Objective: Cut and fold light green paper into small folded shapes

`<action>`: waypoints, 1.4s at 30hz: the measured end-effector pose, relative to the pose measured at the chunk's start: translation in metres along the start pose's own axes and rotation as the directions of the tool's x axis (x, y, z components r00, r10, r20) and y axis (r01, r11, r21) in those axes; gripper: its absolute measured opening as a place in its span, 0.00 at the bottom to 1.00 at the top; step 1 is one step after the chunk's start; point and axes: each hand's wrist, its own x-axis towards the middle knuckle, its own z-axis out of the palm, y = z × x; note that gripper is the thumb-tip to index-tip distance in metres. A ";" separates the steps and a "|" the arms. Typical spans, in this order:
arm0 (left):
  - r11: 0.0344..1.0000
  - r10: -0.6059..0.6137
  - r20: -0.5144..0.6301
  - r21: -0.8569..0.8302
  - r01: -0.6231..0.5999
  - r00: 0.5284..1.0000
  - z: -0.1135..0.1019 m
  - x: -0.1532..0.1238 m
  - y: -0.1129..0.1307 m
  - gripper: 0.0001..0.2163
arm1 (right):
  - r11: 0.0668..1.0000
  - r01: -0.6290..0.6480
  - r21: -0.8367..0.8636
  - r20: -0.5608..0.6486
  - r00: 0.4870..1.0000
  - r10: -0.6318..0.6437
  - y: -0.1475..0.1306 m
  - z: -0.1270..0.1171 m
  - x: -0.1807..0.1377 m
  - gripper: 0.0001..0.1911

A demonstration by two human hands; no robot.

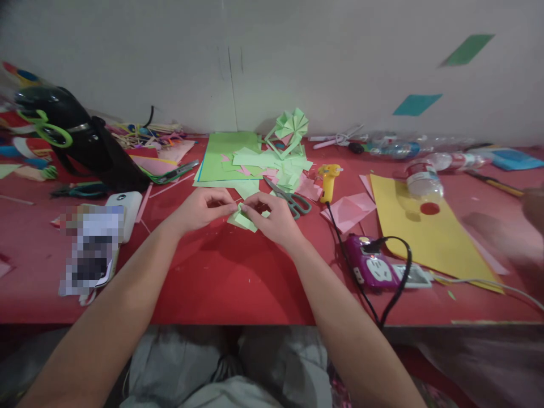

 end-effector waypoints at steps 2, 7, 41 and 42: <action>1.000 0.017 0.000 0.009 -0.017 1.000 0.001 0.000 0.000 0.10 | 1.000 -0.010 0.001 0.005 1.000 0.010 0.000 0.000 0.000 0.09; 1.000 -0.004 0.014 0.010 0.004 1.000 0.001 -0.001 0.001 0.10 | 1.000 -0.013 0.009 0.037 0.999 0.013 0.001 -0.001 0.000 0.10; 0.998 -0.061 0.347 0.018 0.059 0.936 -0.013 -0.002 -0.008 0.15 | 0.999 -0.035 -0.015 0.114 0.993 0.037 -0.001 -0.006 -0.001 0.13; 0.998 -0.061 0.352 0.028 0.054 0.934 -0.014 -0.002 -0.008 0.15 | 0.999 -0.032 -0.012 0.115 0.993 0.033 -0.001 -0.006 -0.001 0.13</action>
